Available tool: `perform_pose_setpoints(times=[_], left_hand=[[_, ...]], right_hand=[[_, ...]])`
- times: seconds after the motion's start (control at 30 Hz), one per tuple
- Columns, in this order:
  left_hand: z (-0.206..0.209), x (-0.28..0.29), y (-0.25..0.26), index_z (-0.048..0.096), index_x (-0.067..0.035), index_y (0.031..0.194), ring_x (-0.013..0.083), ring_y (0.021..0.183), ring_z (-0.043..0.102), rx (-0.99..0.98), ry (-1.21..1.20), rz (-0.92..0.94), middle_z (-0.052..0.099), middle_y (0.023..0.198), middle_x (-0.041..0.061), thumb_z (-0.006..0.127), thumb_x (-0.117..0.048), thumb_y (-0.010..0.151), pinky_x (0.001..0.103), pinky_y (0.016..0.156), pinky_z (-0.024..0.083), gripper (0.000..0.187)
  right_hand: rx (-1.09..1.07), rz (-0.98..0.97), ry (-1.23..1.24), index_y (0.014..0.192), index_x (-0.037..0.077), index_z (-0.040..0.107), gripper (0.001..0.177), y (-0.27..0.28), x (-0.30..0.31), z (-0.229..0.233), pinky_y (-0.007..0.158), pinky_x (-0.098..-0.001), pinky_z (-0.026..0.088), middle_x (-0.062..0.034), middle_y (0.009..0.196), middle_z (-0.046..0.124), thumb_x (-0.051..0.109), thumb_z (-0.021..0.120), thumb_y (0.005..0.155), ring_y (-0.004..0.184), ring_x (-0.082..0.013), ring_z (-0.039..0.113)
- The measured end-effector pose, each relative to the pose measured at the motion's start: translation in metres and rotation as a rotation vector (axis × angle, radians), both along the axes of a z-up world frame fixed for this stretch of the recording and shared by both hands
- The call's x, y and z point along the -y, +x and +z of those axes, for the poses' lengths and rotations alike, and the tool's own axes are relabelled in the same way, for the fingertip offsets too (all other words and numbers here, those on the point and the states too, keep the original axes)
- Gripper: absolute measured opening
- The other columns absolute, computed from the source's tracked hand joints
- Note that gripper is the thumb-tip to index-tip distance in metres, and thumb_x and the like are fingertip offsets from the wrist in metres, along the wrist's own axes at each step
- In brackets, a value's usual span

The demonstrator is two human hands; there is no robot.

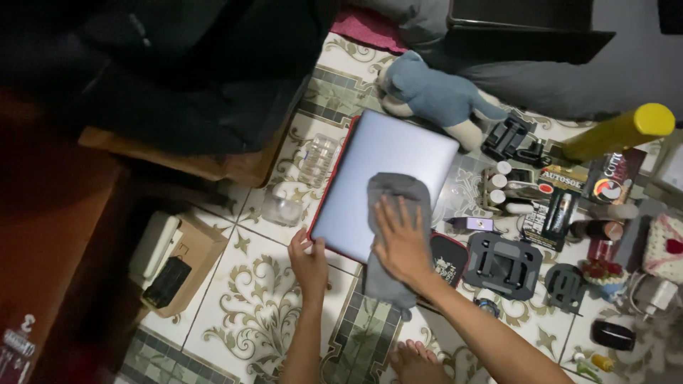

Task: Cleaning a desk surface and organizing electronics and accessories.

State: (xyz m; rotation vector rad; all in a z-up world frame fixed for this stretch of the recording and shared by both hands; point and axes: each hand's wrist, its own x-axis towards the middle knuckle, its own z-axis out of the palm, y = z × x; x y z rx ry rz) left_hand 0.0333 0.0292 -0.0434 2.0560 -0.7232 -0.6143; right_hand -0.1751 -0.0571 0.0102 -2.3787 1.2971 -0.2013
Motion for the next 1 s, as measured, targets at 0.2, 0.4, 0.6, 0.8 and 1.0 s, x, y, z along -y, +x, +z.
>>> perform_pose_setpoints(times=[0.2, 0.4, 0.6, 0.8, 1.0], left_hand=[[0.000, 0.000, 0.011, 0.059, -0.001, 0.134, 0.0298, 0.107, 0.065, 0.100, 0.074, -0.106, 0.060, 0.126, 0.019, 0.072, -0.022, 0.089, 0.040, 0.094, 0.053, 0.052], [-0.018, -0.002, 0.015, 0.064, 0.000, 0.130, 0.0369, 0.112, 0.060, 0.229, 0.071, -0.210, 0.061, 0.121, 0.021, 0.075, -0.024, 0.088, 0.045, 0.099, 0.048, 0.050], [-0.031, 0.010, 0.010, 0.063, -0.001, 0.133, 0.0414, 0.118, 0.054, 0.239, 0.139, -0.213, 0.060, 0.124, 0.024, 0.075, -0.032, 0.087, 0.047, 0.105, 0.042, 0.057], [-0.014, 0.031, 0.012, 0.062, -0.003, 0.134, 0.0432, 0.127, 0.050, 0.229, 0.329, -0.237, 0.058, 0.130, 0.026, 0.074, -0.043, 0.085, 0.049, 0.111, 0.037, 0.064], [-0.010, 0.033, 0.006, 0.062, -0.003, 0.132, 0.0421, 0.125, 0.052, 0.298, 0.369, -0.268, 0.060, 0.127, 0.025, 0.074, -0.044, 0.084, 0.050, 0.109, 0.039, 0.064]], right_hand=[[-0.013, -0.191, -0.121, 0.156, 0.005, 0.035, 0.074, 0.000, 0.037, -0.019, 0.120, -0.0676, 0.013, -0.0147, 0.166, 0.028, 0.032, 0.058, 0.091, 0.153, -0.0432, 0.020], [0.042, -0.175, -0.136, 0.156, 0.000, 0.036, 0.073, -0.002, 0.025, -0.022, 0.121, -0.0688, 0.012, -0.0160, 0.167, 0.028, 0.027, 0.056, 0.092, 0.155, -0.0455, 0.019], [0.046, -0.006, -0.073, 0.151, 0.000, 0.036, 0.071, 0.006, -0.042, -0.001, 0.116, -0.0715, 0.006, -0.0186, 0.163, 0.026, 0.025, 0.055, 0.088, 0.149, -0.0456, 0.014], [0.393, 0.135, 0.221, 0.138, 0.004, 0.053, 0.059, -0.016, -0.110, -0.001, 0.123, -0.0660, 0.011, -0.0134, 0.151, 0.052, 0.005, 0.059, 0.079, 0.152, -0.0386, 0.029], [0.720, -0.014, 0.749, 0.132, 0.004, 0.063, 0.052, -0.053, -0.145, -0.002, 0.114, -0.0380, 0.042, -0.0149, 0.136, 0.069, 0.002, 0.050, 0.082, 0.133, -0.0287, 0.063]])
